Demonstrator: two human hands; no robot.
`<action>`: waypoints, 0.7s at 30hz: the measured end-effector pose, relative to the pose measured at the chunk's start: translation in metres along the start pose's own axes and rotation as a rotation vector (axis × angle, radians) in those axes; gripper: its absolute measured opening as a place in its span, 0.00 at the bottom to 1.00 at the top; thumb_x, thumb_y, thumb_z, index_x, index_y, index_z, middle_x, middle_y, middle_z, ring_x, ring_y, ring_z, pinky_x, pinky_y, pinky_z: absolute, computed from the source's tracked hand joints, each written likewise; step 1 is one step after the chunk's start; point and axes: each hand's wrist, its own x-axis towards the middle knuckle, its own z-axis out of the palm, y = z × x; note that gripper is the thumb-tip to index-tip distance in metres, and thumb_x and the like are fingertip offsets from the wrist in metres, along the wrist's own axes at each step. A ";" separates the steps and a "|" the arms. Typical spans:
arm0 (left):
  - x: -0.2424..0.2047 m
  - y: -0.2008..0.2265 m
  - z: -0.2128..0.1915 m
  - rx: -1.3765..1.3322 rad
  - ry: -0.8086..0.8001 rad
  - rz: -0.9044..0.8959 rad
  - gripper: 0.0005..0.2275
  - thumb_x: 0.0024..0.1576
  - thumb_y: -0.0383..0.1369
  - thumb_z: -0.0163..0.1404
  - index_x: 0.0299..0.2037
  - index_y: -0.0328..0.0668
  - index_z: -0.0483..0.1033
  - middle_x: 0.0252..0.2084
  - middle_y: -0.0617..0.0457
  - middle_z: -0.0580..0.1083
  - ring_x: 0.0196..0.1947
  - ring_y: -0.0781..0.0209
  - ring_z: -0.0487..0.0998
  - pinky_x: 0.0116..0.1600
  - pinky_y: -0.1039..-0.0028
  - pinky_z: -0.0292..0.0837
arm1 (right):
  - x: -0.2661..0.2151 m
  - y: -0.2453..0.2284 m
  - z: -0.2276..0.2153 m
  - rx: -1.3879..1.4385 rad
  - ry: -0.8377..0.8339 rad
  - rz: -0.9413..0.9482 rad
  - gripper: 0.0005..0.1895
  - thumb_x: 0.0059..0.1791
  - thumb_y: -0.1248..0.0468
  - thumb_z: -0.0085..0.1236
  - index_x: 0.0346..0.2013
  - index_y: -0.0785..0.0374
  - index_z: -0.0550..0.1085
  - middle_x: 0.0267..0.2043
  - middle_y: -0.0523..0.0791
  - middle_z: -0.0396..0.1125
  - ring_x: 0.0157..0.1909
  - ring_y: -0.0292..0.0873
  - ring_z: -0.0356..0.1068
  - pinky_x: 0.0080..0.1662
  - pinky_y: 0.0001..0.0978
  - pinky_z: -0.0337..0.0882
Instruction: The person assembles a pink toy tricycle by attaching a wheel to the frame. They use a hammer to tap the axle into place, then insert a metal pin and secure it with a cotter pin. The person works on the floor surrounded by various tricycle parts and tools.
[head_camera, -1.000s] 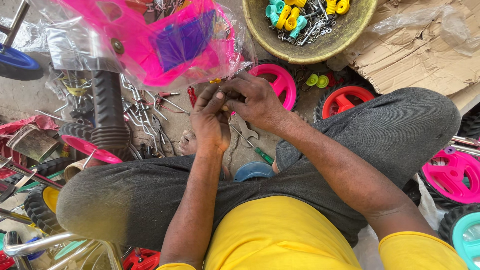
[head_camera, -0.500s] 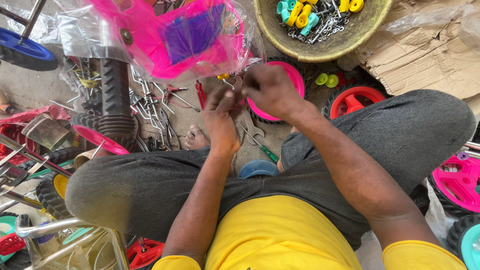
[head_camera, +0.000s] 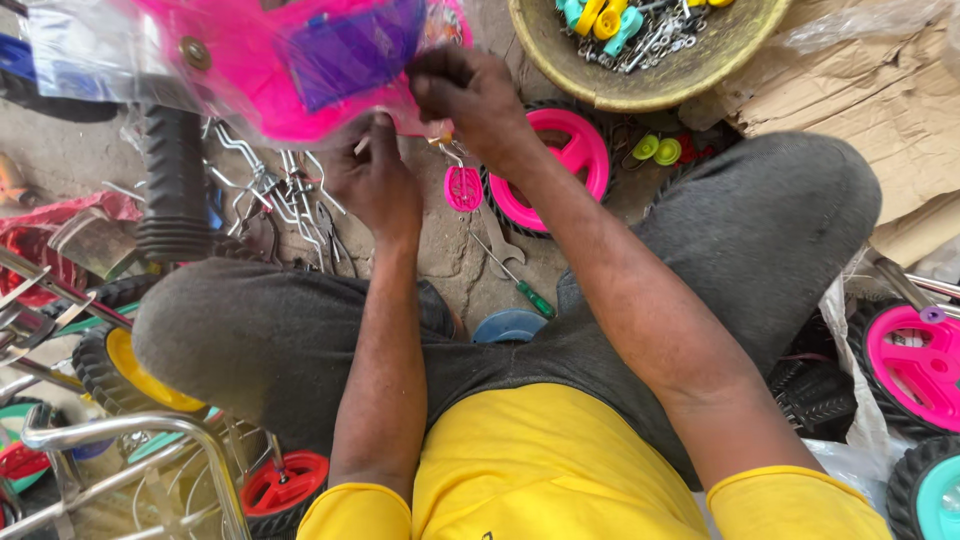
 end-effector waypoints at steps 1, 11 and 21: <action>0.001 -0.009 -0.003 -0.057 0.002 -0.016 0.05 0.64 0.26 0.55 0.44 0.29 0.75 0.38 0.49 0.77 0.35 0.65 0.77 0.41 0.75 0.73 | 0.001 0.006 0.000 0.050 0.012 0.016 0.12 0.54 0.63 0.61 0.47 0.68 0.76 0.37 0.43 0.73 0.37 0.34 0.72 0.42 0.28 0.75; 0.016 -0.045 -0.027 -0.334 0.084 -0.004 0.04 0.64 0.24 0.50 0.38 0.39 0.71 0.34 0.50 0.75 0.34 0.62 0.78 0.42 0.70 0.77 | 0.009 0.020 0.013 0.251 0.083 0.118 0.10 0.51 0.64 0.65 0.41 0.68 0.75 0.30 0.43 0.72 0.28 0.36 0.73 0.33 0.30 0.76; 0.002 -0.020 0.000 0.008 -0.023 0.070 0.02 0.64 0.22 0.56 0.41 0.35 0.76 0.38 0.51 0.79 0.37 0.65 0.79 0.42 0.74 0.75 | 0.009 0.016 0.020 0.296 0.140 0.129 0.09 0.51 0.64 0.63 0.40 0.68 0.75 0.31 0.45 0.74 0.26 0.36 0.74 0.32 0.32 0.79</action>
